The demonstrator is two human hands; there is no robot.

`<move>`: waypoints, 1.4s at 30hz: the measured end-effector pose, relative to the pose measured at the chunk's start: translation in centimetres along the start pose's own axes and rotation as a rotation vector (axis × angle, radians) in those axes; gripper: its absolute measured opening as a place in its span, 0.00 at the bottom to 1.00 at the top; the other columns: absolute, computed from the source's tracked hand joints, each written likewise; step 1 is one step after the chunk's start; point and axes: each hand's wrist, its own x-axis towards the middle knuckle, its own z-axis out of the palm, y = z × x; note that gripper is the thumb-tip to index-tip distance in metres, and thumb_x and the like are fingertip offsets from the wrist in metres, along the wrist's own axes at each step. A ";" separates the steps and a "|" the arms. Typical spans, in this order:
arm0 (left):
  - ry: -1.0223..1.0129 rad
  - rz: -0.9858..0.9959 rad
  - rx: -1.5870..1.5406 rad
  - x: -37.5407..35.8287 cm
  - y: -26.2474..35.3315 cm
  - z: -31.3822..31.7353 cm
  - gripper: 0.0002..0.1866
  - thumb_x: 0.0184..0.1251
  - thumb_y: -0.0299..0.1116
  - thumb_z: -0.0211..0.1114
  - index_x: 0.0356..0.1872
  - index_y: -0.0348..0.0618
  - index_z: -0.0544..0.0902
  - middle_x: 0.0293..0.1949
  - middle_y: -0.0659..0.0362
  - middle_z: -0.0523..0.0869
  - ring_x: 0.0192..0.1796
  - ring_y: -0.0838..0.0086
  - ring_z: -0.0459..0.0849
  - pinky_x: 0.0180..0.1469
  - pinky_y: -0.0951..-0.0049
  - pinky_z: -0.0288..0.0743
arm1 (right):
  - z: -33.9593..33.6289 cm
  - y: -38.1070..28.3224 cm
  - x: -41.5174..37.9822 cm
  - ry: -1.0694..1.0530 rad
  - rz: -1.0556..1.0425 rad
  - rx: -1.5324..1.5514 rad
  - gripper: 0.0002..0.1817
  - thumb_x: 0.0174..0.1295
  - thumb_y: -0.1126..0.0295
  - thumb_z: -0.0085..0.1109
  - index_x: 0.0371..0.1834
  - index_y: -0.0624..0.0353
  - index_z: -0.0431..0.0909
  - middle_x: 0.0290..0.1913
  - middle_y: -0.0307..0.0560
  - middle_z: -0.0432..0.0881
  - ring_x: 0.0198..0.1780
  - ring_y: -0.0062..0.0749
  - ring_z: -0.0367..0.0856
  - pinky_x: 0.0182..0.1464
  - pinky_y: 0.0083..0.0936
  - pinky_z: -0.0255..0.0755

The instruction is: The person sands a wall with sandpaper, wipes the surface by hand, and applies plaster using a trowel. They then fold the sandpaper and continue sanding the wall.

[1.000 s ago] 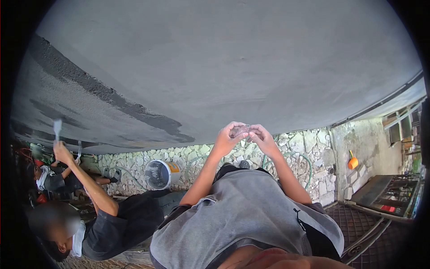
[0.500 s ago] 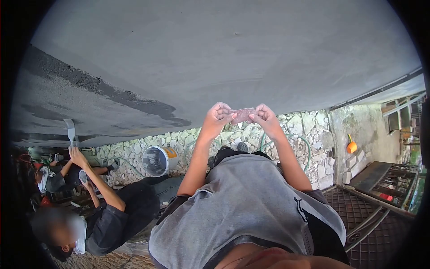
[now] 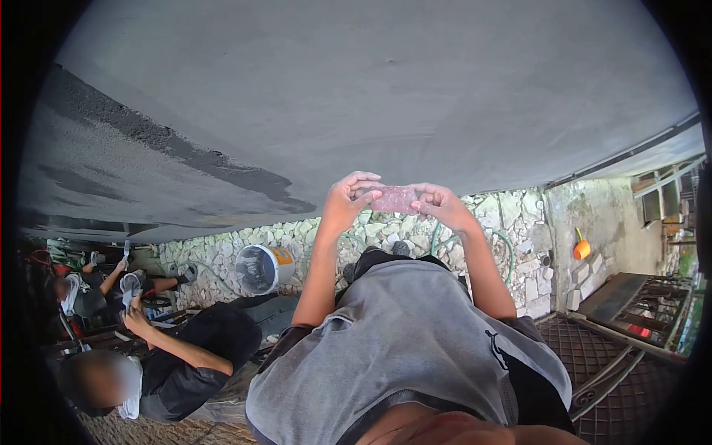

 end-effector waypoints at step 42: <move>0.084 -0.033 -0.213 1.9 -2.5 1.6 0.17 0.74 0.41 0.67 0.54 0.40 0.83 0.42 0.62 0.86 0.35 0.81 0.78 0.45 0.79 0.74 | -4.3 -17.4 -13.8 1.448 -1.487 -0.394 0.09 0.65 0.84 0.62 0.42 0.62 0.73 0.43 0.49 0.81 0.31 0.28 0.81 0.31 0.21 0.80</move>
